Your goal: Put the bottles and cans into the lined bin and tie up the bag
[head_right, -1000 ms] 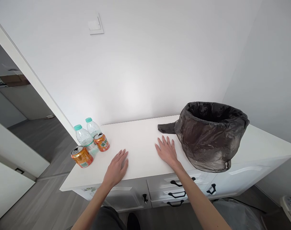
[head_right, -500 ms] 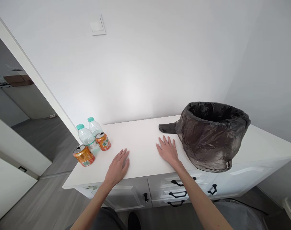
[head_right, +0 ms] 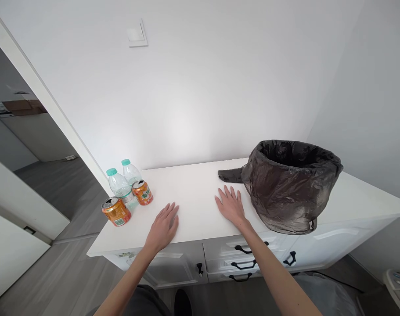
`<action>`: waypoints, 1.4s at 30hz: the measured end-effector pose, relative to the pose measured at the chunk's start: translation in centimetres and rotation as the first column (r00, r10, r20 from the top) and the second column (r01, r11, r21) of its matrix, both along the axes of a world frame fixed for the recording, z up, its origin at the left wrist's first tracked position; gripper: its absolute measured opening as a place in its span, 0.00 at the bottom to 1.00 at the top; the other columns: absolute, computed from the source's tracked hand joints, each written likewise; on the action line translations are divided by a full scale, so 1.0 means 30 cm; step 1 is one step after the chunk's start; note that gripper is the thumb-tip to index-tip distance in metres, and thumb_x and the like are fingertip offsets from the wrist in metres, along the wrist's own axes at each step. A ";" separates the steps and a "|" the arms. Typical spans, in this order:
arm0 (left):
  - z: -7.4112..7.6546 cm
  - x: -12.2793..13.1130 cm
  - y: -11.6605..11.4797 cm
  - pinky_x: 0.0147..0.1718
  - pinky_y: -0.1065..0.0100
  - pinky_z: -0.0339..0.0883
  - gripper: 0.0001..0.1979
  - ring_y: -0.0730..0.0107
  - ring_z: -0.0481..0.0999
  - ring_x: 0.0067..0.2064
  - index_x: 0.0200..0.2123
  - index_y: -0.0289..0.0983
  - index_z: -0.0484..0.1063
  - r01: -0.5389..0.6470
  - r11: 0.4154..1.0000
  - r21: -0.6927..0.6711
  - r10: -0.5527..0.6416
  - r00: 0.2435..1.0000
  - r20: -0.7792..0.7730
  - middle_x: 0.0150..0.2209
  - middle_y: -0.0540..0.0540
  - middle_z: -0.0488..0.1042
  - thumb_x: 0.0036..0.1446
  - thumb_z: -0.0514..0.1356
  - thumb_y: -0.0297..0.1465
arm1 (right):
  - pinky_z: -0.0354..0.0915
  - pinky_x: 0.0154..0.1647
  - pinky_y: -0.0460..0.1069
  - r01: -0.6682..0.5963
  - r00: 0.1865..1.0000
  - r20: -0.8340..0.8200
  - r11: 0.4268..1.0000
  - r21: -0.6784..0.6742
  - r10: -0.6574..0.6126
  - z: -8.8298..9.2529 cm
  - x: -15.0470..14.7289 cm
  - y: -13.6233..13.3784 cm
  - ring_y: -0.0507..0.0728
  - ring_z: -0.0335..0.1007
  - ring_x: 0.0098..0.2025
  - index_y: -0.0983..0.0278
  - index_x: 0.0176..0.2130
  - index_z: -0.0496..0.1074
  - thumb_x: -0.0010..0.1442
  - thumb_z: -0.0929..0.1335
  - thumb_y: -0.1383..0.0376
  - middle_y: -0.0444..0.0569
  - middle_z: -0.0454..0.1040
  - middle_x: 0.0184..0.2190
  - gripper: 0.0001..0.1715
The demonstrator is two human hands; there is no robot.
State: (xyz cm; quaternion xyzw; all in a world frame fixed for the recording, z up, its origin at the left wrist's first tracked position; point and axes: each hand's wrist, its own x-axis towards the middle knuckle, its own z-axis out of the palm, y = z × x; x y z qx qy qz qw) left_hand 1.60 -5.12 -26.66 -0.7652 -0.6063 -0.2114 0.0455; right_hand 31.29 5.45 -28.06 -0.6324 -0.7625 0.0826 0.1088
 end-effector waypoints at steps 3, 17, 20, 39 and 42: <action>-0.001 0.000 0.006 0.72 0.48 0.56 0.24 0.54 0.59 0.74 0.68 0.39 0.67 -0.011 1.000 -0.020 0.010 1.000 -0.018 0.72 0.42 0.64 0.73 0.49 0.35 | 0.33 0.78 0.65 0.002 1.000 -0.009 1.000 0.014 -0.002 -0.008 -0.001 0.005 0.66 0.32 0.80 0.60 0.77 0.52 0.76 0.48 0.46 0.49 0.42 0.79 0.40; -0.003 -0.005 0.008 0.71 0.47 0.57 0.25 0.53 0.58 0.75 0.69 0.39 0.65 0.000 1.000 -0.019 -0.001 0.999 -0.050 0.72 0.42 0.63 0.74 0.47 0.37 | 0.33 0.78 0.67 -0.008 0.999 -0.039 1.000 0.006 0.008 -0.014 0.000 0.007 0.66 0.30 0.80 0.61 0.77 0.51 0.76 0.49 0.47 0.51 0.42 0.79 0.40; 0.002 -0.005 0.005 0.71 0.46 0.58 0.25 0.53 0.58 0.75 0.69 0.39 0.66 0.010 1.000 -0.011 -0.011 0.999 -0.048 0.72 0.41 0.63 0.73 0.48 0.36 | 0.38 0.78 0.67 -0.031 0.998 -0.059 0.999 0.030 0.033 0.024 -0.007 -0.039 0.67 0.35 0.80 0.67 0.75 0.54 0.76 0.51 0.51 0.57 0.46 0.78 0.39; -0.027 -0.008 0.008 0.71 0.44 0.58 0.24 0.51 0.61 0.74 0.66 0.40 0.70 0.012 0.999 0.041 -0.013 1.000 0.021 0.71 0.41 0.65 0.72 0.50 0.35 | 0.68 0.55 0.69 -0.034 0.993 0.107 0.742 0.670 -0.051 0.615 0.558 -0.236 0.75 0.74 0.55 0.68 0.59 0.74 0.71 0.58 0.40 0.65 0.79 0.52 0.40; -0.023 -0.009 0.005 0.71 0.44 0.58 0.24 0.50 0.61 0.74 0.66 0.39 0.69 0.015 1.000 0.027 -0.015 1.000 0.012 0.71 0.41 0.65 0.72 0.50 0.35 | 0.71 0.38 0.63 0.012 0.989 0.119 0.846 0.533 -0.089 0.610 0.615 -0.197 0.72 0.79 0.39 0.65 0.48 0.80 0.66 0.58 0.32 0.61 0.82 0.36 0.44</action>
